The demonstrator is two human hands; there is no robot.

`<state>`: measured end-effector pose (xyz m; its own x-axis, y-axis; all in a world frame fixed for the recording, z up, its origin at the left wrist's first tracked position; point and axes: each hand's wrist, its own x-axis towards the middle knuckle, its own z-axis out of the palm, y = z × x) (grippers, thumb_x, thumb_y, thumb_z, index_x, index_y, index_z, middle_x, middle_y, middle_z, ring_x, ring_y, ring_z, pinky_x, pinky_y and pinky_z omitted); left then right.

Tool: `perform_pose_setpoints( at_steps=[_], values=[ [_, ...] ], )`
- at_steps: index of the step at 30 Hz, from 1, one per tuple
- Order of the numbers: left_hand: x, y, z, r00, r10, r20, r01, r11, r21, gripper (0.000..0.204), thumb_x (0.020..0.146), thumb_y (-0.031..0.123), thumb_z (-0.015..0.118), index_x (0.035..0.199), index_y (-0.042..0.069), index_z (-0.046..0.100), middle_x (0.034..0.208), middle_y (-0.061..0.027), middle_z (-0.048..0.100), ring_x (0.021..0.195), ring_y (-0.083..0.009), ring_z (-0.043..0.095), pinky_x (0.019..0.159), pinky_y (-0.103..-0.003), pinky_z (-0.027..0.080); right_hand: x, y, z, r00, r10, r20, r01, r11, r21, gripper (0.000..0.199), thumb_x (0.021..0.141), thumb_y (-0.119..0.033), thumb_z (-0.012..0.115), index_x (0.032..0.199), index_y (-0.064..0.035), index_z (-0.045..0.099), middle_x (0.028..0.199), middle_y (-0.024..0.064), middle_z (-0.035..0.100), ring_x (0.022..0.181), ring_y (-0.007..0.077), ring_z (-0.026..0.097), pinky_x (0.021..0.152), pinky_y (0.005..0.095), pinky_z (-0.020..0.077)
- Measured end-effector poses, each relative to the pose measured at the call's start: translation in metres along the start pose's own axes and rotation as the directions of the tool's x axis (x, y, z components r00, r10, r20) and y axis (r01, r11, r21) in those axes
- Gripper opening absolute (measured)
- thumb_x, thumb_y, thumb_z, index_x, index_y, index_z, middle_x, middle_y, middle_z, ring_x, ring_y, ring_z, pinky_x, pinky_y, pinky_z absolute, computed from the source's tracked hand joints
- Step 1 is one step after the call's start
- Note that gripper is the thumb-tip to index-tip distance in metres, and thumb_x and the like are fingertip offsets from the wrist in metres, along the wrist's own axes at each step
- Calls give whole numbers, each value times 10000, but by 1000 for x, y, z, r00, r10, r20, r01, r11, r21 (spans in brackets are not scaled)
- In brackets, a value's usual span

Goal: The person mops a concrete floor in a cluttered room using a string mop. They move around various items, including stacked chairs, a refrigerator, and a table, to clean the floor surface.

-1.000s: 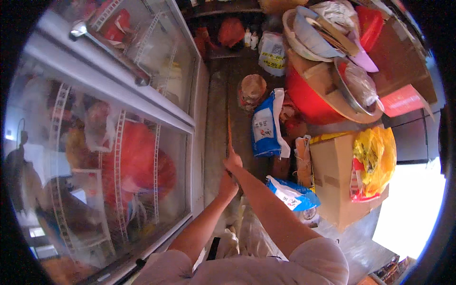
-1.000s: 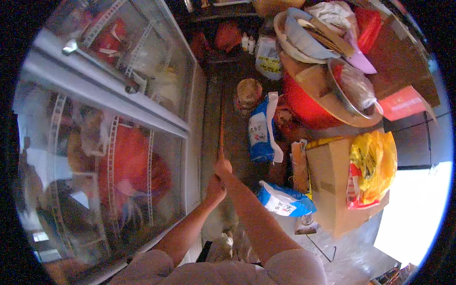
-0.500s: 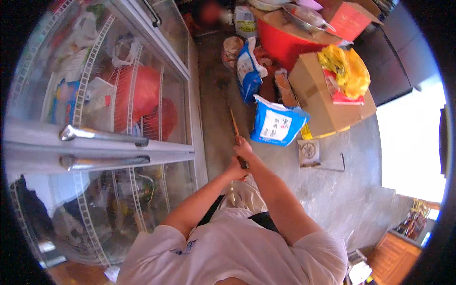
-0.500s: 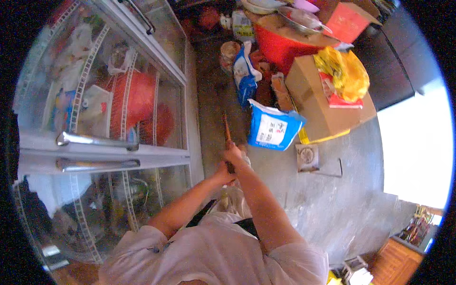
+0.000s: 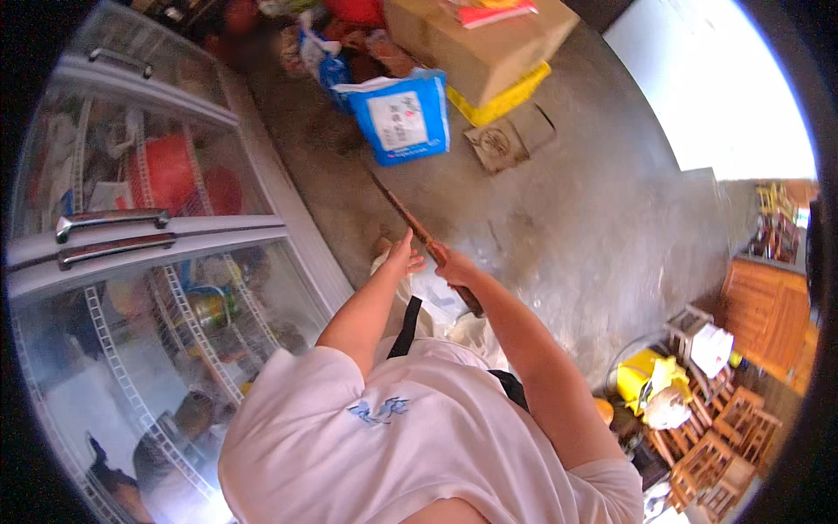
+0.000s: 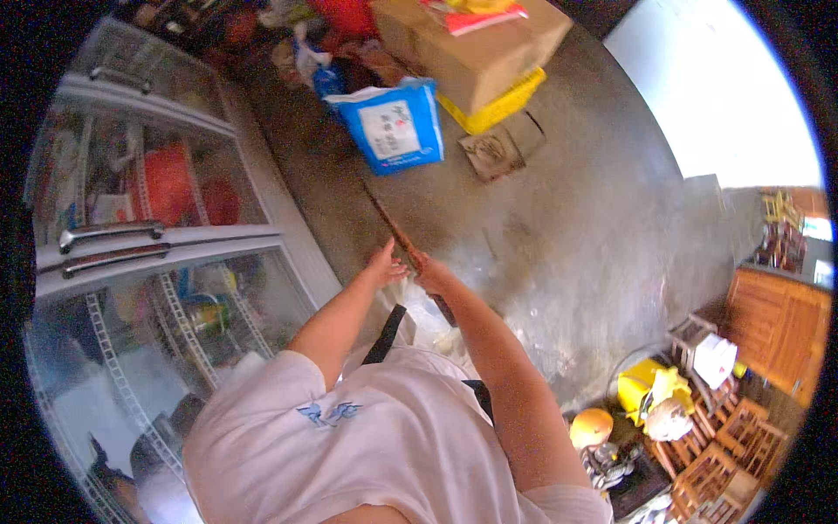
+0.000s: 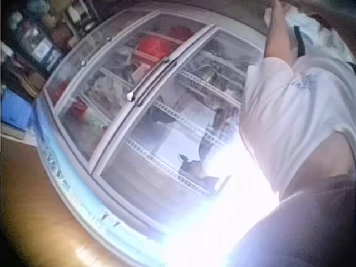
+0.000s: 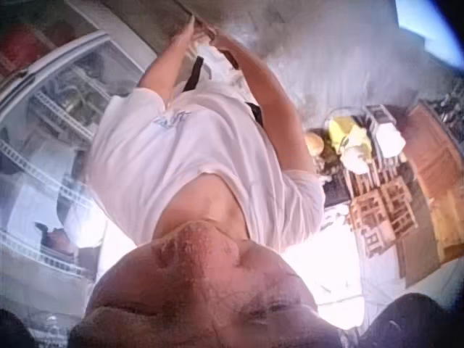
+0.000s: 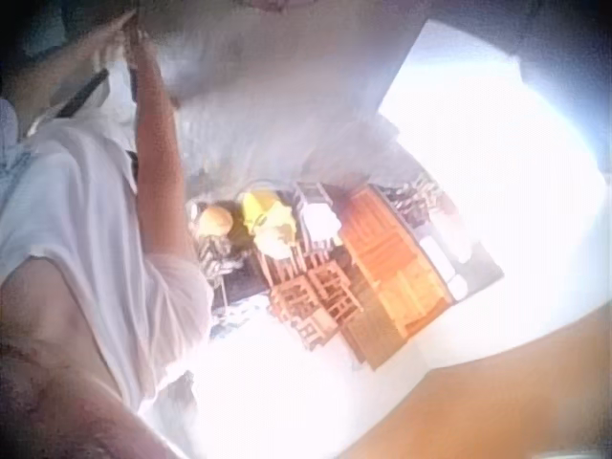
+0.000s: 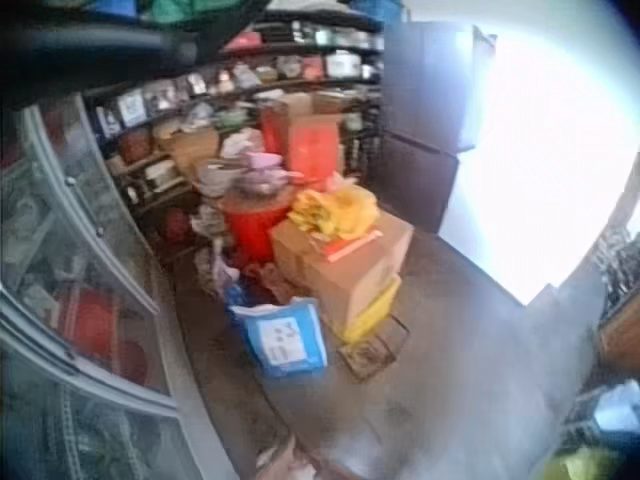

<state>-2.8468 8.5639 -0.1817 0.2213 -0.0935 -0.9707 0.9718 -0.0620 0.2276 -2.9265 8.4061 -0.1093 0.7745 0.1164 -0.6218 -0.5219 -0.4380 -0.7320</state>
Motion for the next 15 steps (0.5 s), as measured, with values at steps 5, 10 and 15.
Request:
perform_pose_setpoints(
  at_steps=[5, 10, 15],
  values=[
    [67, -118, 61, 997, 51, -59, -41, 988, 151, 565, 798, 496, 547, 1102, 33, 435, 921, -103, 515, 858, -263, 564, 686, -468, 498, -122, 96, 2, 988, -149, -40, 145, 985, -95, 736, 673, -107, 602, 1337, -184, 296, 838, 169, 616, 524, 232, 612, 502, 349, 499],
    [55, -208, 193, 979, -22, -201, -19, 980, -199, 263, 789, 187, 578, 976, 39, 466, 796, -95, 498, 554, -208, 524, 440, -305, 452, -250, 143, -74, 997, 72, -18, -74, 968, -241, 660, 709, -87, 581, 1310, -200, 333, 814, 159, 619, 613, 225, 627, 526, 381, 508],
    [123, -254, 253, 984, 68, -165, -107, 964, -242, 87, 780, 82, 463, 840, 24, 439, 708, -87, 455, 497, -180, 457, 400, -280, 417, -284, 146, -119, 960, 155, -233, -272, 710, -649, 421, 785, -139, 547, 1187, -197, 437, 873, 124, 606, 776, 268, 631, 580, 396, 512]
  ],
)
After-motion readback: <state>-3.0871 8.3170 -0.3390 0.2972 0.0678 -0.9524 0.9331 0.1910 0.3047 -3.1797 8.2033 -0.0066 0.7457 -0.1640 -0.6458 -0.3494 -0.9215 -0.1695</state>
